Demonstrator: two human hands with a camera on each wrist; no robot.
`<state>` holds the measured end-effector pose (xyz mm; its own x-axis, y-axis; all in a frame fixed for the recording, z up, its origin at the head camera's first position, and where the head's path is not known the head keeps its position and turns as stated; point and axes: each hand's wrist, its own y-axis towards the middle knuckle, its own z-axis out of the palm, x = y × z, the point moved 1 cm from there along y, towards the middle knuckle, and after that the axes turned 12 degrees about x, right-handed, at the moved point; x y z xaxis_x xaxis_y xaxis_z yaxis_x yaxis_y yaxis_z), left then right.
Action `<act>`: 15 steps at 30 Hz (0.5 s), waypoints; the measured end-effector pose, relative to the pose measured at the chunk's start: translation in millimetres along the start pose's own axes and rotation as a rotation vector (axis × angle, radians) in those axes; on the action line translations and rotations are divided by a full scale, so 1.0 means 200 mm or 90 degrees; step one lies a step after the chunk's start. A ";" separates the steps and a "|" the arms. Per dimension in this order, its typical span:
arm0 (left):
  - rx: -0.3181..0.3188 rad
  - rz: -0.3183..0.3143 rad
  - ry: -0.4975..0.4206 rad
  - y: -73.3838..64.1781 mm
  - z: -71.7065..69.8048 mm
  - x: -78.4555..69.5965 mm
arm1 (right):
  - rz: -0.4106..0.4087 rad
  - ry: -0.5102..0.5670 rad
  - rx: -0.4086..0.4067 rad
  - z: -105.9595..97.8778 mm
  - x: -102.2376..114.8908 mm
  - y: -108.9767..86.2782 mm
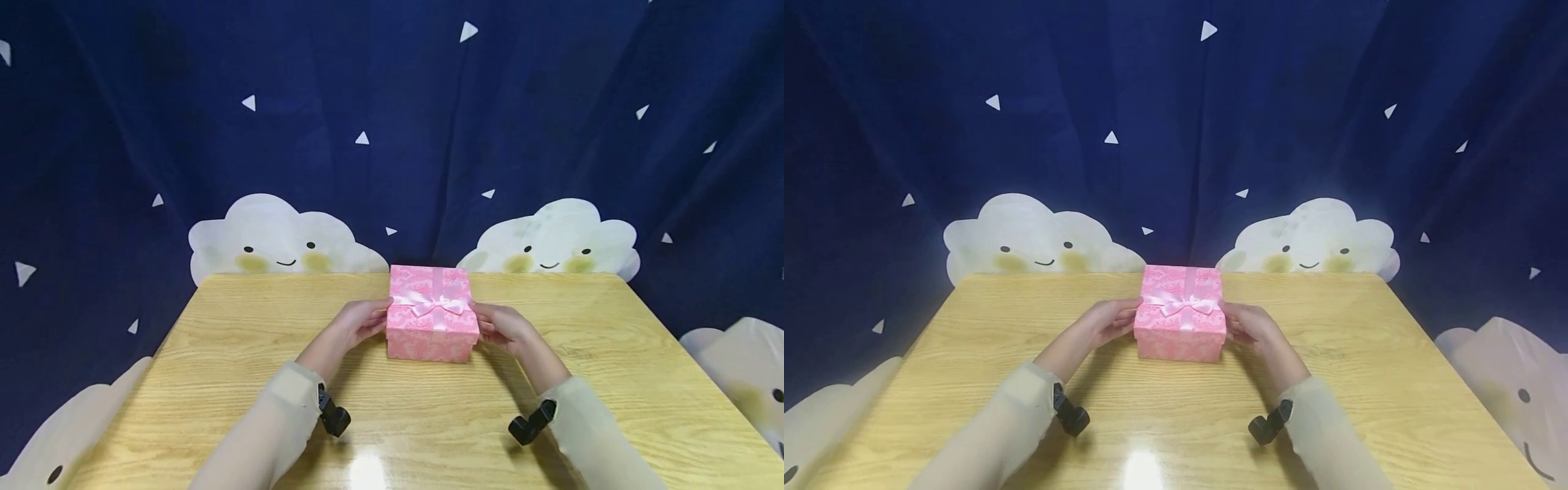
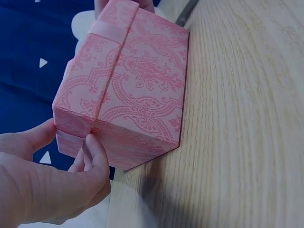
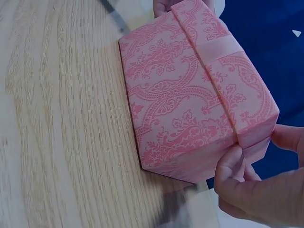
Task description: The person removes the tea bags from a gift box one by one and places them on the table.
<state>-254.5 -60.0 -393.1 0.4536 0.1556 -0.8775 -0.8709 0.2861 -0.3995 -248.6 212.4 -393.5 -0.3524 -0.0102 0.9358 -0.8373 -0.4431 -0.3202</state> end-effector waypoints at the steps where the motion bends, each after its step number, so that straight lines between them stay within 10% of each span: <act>1: 0.004 0.001 0.003 0.00 0.00 0.00 | 0.001 0.002 -0.002 0.00 0.00 -0.01; 15: 0.043 0.006 0.051 -0.09 -0.06 0.04 | 0.006 -0.006 -0.012 0.09 -0.04 -0.03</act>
<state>-237.5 -74.5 -397.1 0.4270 0.0839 -0.9004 -0.8589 0.3490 -0.3748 -233.1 198.8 -395.7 -0.3564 -0.0231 0.9340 -0.8416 -0.4263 -0.3316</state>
